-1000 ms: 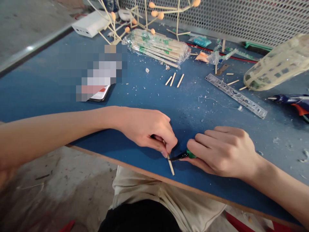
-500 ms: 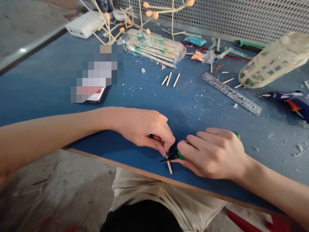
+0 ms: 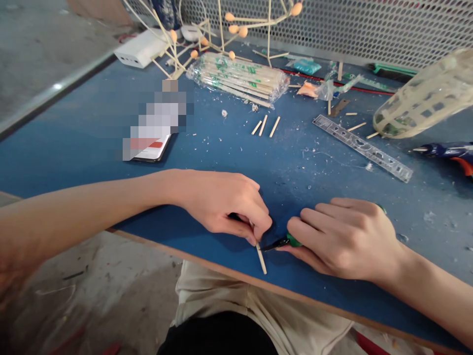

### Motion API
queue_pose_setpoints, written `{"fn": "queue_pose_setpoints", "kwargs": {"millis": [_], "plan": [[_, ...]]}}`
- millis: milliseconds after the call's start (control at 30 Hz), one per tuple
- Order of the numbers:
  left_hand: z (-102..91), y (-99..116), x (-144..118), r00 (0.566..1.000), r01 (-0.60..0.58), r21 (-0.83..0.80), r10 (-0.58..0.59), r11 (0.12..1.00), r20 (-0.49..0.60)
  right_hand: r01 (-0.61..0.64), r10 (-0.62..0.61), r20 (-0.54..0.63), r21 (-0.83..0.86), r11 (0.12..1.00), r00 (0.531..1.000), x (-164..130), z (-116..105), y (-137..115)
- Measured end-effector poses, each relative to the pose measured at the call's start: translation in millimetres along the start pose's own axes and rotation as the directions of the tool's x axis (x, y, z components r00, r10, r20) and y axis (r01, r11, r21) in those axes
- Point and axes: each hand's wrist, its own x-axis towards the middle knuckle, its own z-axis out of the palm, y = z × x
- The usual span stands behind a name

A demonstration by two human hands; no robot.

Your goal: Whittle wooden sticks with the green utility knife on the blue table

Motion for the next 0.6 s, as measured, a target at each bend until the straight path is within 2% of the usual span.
{"fn": "queue_pose_setpoints", "kwargs": {"millis": [300, 600], "plan": [[1.8, -1, -1, 0.997, -0.068, 0.071, 0.070, 0.995, -0.019, -0.008, 0.009, -0.008, 0.037, 0.999, 1.000, 5, -2, -1], [3.6, -6, 1, 0.999, -0.033, 0.060, 0.032, 0.998, 0.011, -0.021, 0.021, 0.016, 0.022, 1.000, 1.000, 5, 2, -11]]}}
